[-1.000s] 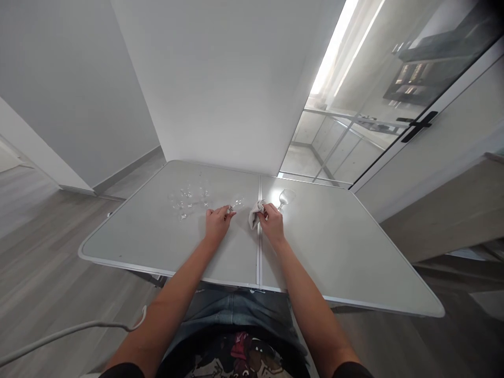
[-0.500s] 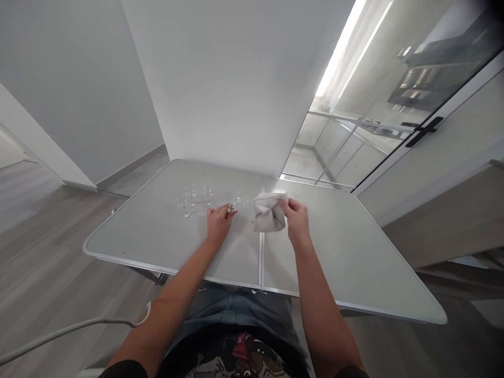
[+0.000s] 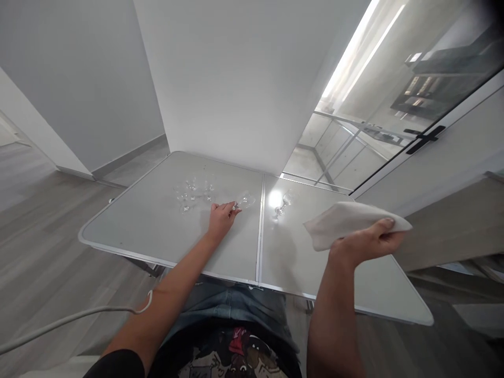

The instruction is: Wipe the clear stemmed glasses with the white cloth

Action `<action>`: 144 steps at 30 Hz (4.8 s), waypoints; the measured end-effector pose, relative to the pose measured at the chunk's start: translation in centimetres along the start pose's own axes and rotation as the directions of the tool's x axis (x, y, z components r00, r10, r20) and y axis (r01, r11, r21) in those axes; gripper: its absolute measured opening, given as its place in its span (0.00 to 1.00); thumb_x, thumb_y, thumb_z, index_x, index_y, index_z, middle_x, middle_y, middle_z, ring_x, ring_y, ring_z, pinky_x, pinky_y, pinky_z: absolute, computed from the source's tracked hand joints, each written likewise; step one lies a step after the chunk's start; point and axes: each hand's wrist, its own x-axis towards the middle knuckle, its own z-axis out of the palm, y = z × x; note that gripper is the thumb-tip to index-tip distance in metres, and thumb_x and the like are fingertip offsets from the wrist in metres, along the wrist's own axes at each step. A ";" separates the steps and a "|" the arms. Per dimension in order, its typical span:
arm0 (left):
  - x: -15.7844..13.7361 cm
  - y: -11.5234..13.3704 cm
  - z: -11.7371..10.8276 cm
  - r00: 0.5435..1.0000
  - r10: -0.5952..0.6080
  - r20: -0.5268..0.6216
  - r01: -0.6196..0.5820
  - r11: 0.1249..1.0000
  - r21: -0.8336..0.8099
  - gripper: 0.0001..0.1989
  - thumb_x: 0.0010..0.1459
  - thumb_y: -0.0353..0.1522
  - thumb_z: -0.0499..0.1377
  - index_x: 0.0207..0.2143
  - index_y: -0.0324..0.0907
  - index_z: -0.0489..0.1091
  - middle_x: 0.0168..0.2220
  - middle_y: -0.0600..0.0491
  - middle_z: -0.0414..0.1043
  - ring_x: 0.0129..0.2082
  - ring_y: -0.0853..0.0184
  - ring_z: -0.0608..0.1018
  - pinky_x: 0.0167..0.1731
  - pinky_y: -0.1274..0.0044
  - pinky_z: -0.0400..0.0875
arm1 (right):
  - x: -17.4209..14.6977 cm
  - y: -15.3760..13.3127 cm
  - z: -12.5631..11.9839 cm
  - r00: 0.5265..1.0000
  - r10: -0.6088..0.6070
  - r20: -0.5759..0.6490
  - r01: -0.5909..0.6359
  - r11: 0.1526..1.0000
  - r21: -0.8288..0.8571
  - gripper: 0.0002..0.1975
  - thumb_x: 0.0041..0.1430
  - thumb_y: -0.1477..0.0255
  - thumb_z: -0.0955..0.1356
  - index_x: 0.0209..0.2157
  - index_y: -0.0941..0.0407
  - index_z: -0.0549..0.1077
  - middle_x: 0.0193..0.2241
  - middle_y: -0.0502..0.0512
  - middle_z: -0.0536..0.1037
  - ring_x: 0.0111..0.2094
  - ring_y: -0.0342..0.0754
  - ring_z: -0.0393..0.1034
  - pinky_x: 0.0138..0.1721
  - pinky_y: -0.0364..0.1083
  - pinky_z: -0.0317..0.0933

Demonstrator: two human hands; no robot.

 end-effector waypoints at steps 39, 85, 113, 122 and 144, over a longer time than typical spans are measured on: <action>-0.6 0.1 -0.5 0.946 0.227 0.233 -0.239 0.971 0.027 0.13 0.65 0.43 0.59 0.43 0.46 0.78 0.33 0.50 0.82 0.33 0.62 0.81 0.36 0.72 0.63 | -12.9 6.6 6.1 0.244 -0.024 0.970 -0.405 0.906 0.124 0.16 0.43 0.80 0.63 0.36 0.52 0.69 0.30 0.50 0.69 0.34 0.50 0.62 0.43 0.51 0.60; -0.4 0.1 -0.2 0.890 0.443 0.109 -0.451 0.890 0.065 0.13 0.67 0.41 0.57 0.38 0.42 0.76 0.22 0.53 0.75 0.22 0.67 0.72 0.36 0.69 0.54 | -12.8 7.2 5.7 0.170 0.003 0.985 -0.551 0.829 0.093 0.23 0.53 0.78 0.63 0.51 0.52 0.69 0.49 0.54 0.75 0.51 0.53 0.68 0.57 0.53 0.60; -0.6 0.0 -0.5 0.886 0.437 0.151 -0.458 0.876 0.153 0.12 0.67 0.39 0.56 0.38 0.44 0.76 0.24 0.50 0.75 0.26 0.64 0.74 0.35 0.68 0.54 | -13.3 7.3 6.2 0.151 0.017 0.988 -0.367 0.929 0.041 0.20 0.50 0.80 0.61 0.45 0.53 0.71 0.40 0.52 0.76 0.43 0.51 0.68 0.50 0.51 0.61; -0.5 0.1 -0.4 0.910 0.405 0.088 -0.412 0.908 0.081 0.12 0.68 0.39 0.56 0.41 0.42 0.75 0.26 0.51 0.77 0.26 0.65 0.76 0.34 0.70 0.55 | -12.5 6.0 5.7 0.193 0.084 0.977 -0.718 0.691 0.082 0.21 0.49 0.75 0.65 0.47 0.53 0.72 0.45 0.56 0.77 0.48 0.55 0.70 0.50 0.53 0.64; -0.6 0.8 0.0 0.897 0.405 0.177 -0.420 0.906 0.053 0.14 0.68 0.39 0.55 0.31 0.43 0.72 0.23 0.52 0.75 0.23 0.66 0.74 0.33 0.70 0.56 | -13.1 7.2 6.3 0.221 0.131 0.967 -0.699 0.712 0.063 0.20 0.46 0.76 0.65 0.44 0.54 0.74 0.44 0.55 0.78 0.47 0.55 0.71 0.50 0.53 0.65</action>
